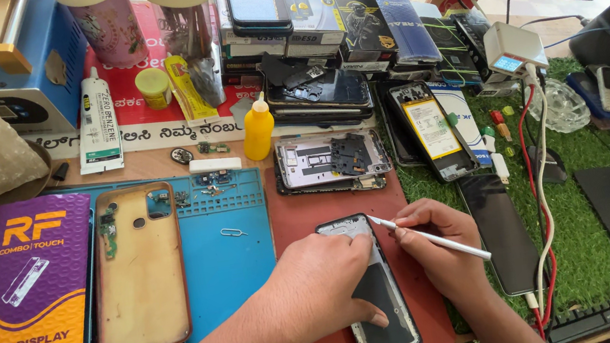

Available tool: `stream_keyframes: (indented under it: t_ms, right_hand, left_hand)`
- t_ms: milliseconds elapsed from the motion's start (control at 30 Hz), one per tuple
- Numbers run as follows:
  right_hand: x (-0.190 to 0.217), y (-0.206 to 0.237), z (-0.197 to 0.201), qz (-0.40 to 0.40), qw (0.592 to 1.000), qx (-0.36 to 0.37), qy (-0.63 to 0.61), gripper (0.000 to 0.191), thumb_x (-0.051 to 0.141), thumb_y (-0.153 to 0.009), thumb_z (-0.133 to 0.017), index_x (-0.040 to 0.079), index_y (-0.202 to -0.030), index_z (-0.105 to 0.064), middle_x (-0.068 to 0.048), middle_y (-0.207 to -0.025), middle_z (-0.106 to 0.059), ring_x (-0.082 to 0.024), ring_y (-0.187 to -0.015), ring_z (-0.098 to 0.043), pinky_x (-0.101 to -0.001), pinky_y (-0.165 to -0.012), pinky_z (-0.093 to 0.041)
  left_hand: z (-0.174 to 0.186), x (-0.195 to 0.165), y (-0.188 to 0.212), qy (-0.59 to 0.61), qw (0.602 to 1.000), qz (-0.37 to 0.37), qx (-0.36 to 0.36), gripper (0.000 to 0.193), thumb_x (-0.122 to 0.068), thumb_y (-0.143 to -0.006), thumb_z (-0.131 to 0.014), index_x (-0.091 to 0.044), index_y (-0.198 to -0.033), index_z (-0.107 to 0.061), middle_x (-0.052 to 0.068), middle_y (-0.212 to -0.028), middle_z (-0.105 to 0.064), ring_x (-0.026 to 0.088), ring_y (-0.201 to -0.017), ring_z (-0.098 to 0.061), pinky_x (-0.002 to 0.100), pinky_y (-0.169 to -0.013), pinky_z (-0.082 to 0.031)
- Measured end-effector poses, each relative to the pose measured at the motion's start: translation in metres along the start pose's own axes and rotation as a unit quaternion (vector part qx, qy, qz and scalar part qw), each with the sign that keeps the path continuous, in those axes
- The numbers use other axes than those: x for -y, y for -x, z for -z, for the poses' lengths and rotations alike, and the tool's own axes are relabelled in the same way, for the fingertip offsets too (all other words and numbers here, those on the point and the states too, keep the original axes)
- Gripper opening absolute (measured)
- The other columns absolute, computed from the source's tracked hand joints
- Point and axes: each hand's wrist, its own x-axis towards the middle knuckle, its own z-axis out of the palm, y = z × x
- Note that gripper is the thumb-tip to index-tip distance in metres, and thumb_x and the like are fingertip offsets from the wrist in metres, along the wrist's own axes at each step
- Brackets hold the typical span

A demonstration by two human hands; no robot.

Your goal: The person holds a disassembled smartphone frame on the workbench and uses a white pry tool to work around the edge of the frame, separating the old screen/adhesive from the housing. They rotate the phone to reach different sides and continue prying along the perimeter.

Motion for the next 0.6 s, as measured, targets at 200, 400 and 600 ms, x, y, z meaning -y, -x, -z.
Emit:
stream_keyframes:
  t_ms: [200,400,600]
  right_hand:
    - [0.006,-0.001,-0.003,0.008,1.000,-0.001,0.020,0.008,0.000,-0.085,-0.070,-0.003,-0.093,-0.070,-0.010,-0.096,-0.072,-0.011,-0.085,-0.067,-0.0247,-0.077,-0.053]
    - [0.015,-0.002,-0.007,0.018,0.999,0.016,-0.028,0.012,-0.001,-0.085,-0.068,-0.003,-0.098,-0.069,-0.010,-0.104,-0.072,-0.011,-0.087,-0.067,-0.0255,-0.078,-0.054]
    - [0.028,-0.011,-0.021,-0.034,0.998,-0.046,-0.037,0.013,0.008,-0.096,-0.062,0.003,-0.107,-0.069,-0.010,-0.103,-0.079,-0.013,-0.088,-0.074,-0.0277,-0.078,-0.059]
  left_hand:
    - [0.001,0.000,0.000,0.002,1.000,0.004,0.000,0.068,-0.051,-0.065,-0.089,-0.001,-0.099,-0.059,0.017,-0.091,-0.069,0.038,-0.094,-0.069,0.047,-0.081,-0.056]
    - [0.001,-0.001,0.001,-0.004,1.000,-0.001,-0.012,0.068,-0.051,-0.065,-0.089,0.000,-0.098,-0.059,0.017,-0.090,-0.069,0.038,-0.094,-0.069,0.047,-0.080,-0.056]
    - [0.000,-0.001,0.000,-0.006,1.000,-0.003,-0.008,0.067,-0.052,-0.066,-0.088,-0.001,-0.098,-0.059,0.016,-0.089,-0.069,0.037,-0.093,-0.069,0.048,-0.079,-0.056]
